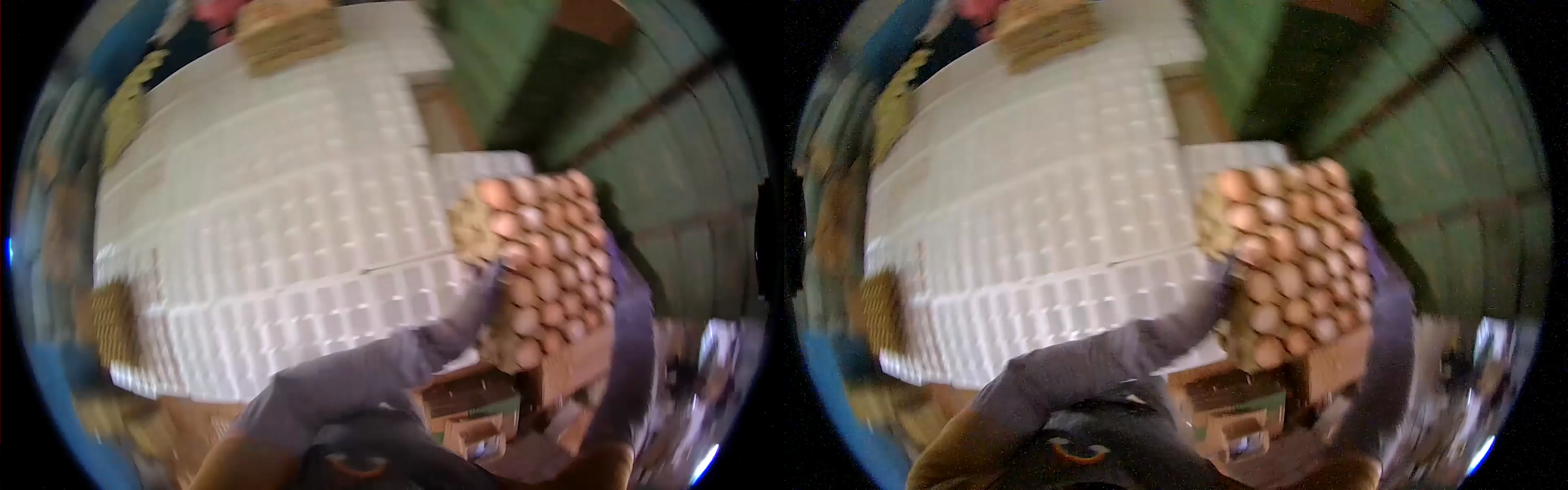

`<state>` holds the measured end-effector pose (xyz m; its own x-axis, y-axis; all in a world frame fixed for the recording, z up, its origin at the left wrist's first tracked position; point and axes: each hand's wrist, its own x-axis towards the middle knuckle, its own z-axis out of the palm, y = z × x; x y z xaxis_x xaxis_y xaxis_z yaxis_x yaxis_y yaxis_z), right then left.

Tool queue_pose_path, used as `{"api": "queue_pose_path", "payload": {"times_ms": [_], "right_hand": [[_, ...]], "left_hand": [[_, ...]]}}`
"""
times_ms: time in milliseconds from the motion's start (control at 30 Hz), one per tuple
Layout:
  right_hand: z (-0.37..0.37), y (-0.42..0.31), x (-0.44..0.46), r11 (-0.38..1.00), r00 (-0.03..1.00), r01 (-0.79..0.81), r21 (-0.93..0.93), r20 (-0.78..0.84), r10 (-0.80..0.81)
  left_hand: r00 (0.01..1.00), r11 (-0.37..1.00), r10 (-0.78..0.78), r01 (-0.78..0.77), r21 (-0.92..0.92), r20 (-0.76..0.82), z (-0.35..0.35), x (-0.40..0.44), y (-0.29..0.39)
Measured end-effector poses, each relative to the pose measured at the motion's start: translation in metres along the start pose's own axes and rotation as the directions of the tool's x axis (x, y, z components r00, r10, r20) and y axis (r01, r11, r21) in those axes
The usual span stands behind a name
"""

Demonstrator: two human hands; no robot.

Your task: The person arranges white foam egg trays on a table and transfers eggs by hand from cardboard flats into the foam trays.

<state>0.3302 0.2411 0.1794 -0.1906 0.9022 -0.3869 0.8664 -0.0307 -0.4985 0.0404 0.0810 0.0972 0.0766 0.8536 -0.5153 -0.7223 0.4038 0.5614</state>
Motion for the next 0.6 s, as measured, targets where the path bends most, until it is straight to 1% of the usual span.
{"api": "queue_pose_path", "payload": {"times_ms": [33, 67, 100, 133, 167, 200, 267, 300, 333, 367, 400, 433, 467, 500, 533, 567, 600], "right_hand": [[-0.005, -0.002, 0.0, 1.0, 1.0, 0.005, 0.021, -0.001, -0.005], [-0.005, -0.001, 0.001, 0.999, 1.0, 0.01, 0.039, 0.002, -0.01], [-0.01, -0.001, -0.002, 0.998, 1.0, 0.011, 0.068, -0.015, -0.01], [-0.01, -0.007, 0.001, 0.996, 1.0, 0.019, 0.09, -0.016, -0.018], [-0.01, -0.013, -0.003, 0.991, 0.999, 0.035, 0.128, -0.035, -0.03], [-0.011, -0.017, -0.012, 0.984, 0.997, 0.053, 0.171, -0.071, -0.041], [-0.003, -0.037, -0.015, 0.96, 0.992, 0.109, 0.258, -0.096, -0.087], [0.003, -0.047, -0.024, 0.942, 0.987, 0.142, 0.305, -0.111, -0.113], [0.012, -0.059, -0.032, 0.918, 0.982, 0.18, 0.354, -0.123, -0.145], [0.025, -0.074, -0.04, 0.892, 0.977, 0.208, 0.4, -0.12, -0.174], [0.039, -0.09, -0.049, 0.864, 0.973, 0.229, 0.448, -0.112, -0.2], [0.059, -0.107, -0.058, 0.832, 0.971, 0.239, 0.501, -0.097, -0.221], [0.081, -0.125, -0.068, 0.804, 0.968, 0.242, 0.543, -0.079, -0.238], [0.107, -0.141, -0.078, 0.776, 0.967, 0.234, 0.586, -0.056, -0.25], [0.139, -0.152, -0.085, 0.743, 0.966, 0.212, 0.634, -0.022, -0.257], [0.17, -0.16, -0.089, 0.709, 0.964, 0.185, 0.681, 0.014, -0.265], [0.204, -0.154, -0.084, 0.648, 0.96, 0.153, 0.746, 0.044, -0.278]], "left_hand": [[0.883, 0.712, 0.464, -0.329, 0.62, -0.065, -0.008, 0.044, -0.048], [0.765, 0.527, 0.635, -0.53, 0.664, 0.106, -0.011, 0.055, -0.066], [0.824, 0.707, 0.566, -0.491, 0.508, 0.009, -0.012, 0.069, -0.082], [0.904, 0.867, 0.407, -0.335, 0.37, -0.136, 0.004, 0.03, -0.033], [0.952, 0.968, 0.21, -0.17, 0.184, -0.221, 0.014, -0.003, 0.007], [0.94, 0.965, 0.235, -0.193, 0.18, -0.247, 0.011, -0.008, 0.014], [0.921, 0.943, 0.326, -0.302, 0.14, -0.211, 0.01, -0.024, 0.02], [0.919, 0.941, 0.333, -0.31, 0.134, -0.211, 0.003, -0.035, 0.025], [0.89, 0.898, 0.426, -0.395, 0.191, -0.161, -0.008, -0.051, 0.027], [0.854, 0.846, 0.51, -0.476, 0.238, -0.105, -0.016, -0.078, 0.043], [0.928, 0.962, 0.273, -0.264, 0.07, -0.251, -0.02, -0.107, 0.078], [0.793, 0.741, 0.599, -0.497, 0.452, -0.11, -0.056, -0.103, 0.054], [0.587, 0.326, 0.794, -0.631, 0.704, 0.158, -0.091, -0.098, 0.031], [0.724, 0.564, 0.687, -0.474, 0.676, -0.066, -0.107, -0.133, 0.052], [0.695, 0.305, 0.715, -0.398, 0.865, 0.068, -0.141, -0.163, 0.063], [0.688, 0.257, 0.721, -0.374, 0.891, 0.081, -0.178, -0.178, 0.056], [0.646, 0.211, 0.762, -0.32, 0.924, 0.05, -0.209, -0.193, 0.055]]}}
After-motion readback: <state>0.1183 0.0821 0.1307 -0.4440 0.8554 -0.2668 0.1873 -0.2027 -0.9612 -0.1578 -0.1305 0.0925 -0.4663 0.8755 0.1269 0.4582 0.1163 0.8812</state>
